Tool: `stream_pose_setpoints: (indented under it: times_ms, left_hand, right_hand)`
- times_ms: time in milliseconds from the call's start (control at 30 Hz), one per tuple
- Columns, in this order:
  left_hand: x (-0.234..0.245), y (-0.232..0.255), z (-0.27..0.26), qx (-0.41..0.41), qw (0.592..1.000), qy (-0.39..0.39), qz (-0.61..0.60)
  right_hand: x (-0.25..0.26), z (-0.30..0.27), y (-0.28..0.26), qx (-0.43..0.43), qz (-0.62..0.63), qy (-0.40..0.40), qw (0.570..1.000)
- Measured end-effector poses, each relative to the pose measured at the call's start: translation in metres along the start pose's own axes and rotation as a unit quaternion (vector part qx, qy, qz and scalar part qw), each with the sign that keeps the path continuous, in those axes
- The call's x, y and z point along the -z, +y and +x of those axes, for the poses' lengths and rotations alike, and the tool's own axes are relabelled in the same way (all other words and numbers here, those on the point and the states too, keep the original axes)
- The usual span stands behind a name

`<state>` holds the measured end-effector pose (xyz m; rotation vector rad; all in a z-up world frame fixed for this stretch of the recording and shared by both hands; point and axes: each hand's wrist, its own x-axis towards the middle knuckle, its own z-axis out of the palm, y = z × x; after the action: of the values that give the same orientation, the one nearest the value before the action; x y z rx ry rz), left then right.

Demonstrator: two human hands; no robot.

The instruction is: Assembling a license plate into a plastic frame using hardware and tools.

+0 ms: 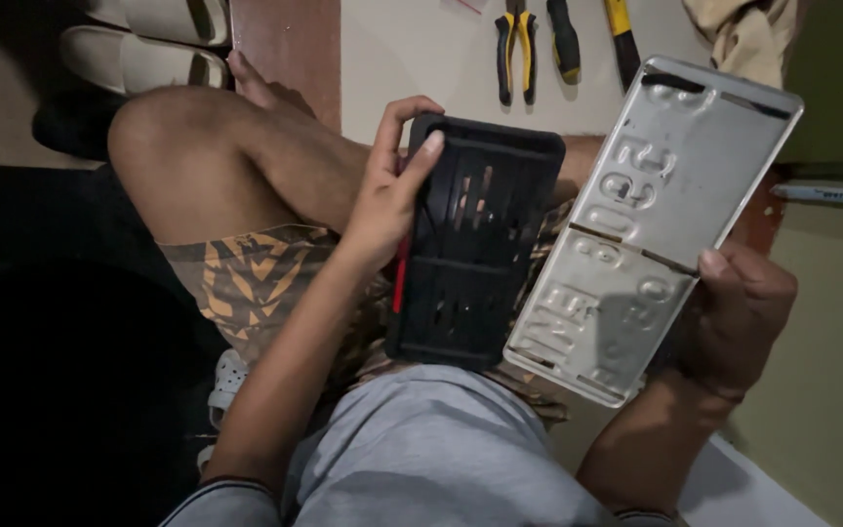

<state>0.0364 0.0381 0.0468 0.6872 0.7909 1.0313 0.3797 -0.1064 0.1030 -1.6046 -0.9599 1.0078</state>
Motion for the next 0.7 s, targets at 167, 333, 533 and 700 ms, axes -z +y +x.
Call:
stream_pose_setpoints:
  times_ms: [167, 333, 533, 700]
  left_hand:
    - [-0.001, -0.005, 0.003, -0.048, 0.997, -0.005, 0.055]
    - [-0.004, -0.009, 0.005, -0.007, 0.999, 0.006, 0.038]
    - [0.004, -0.017, 0.010, -0.057, 0.960, 0.041, 0.271]
    - [0.023, -0.033, 0.016, -0.167, 0.740, 0.070, 0.647]
  right_hand:
    - [-0.013, 0.004, -0.005, 0.014, 0.045, -0.004, 0.999]
    - [-0.019, 0.008, -0.001, -0.015, -0.012, 0.018, 1.000]
    - [-0.014, 0.011, -0.012, -0.041, -0.235, -0.087, 0.967]
    - [-0.015, 0.017, -0.004, 0.061, -0.329, -0.198, 0.922]
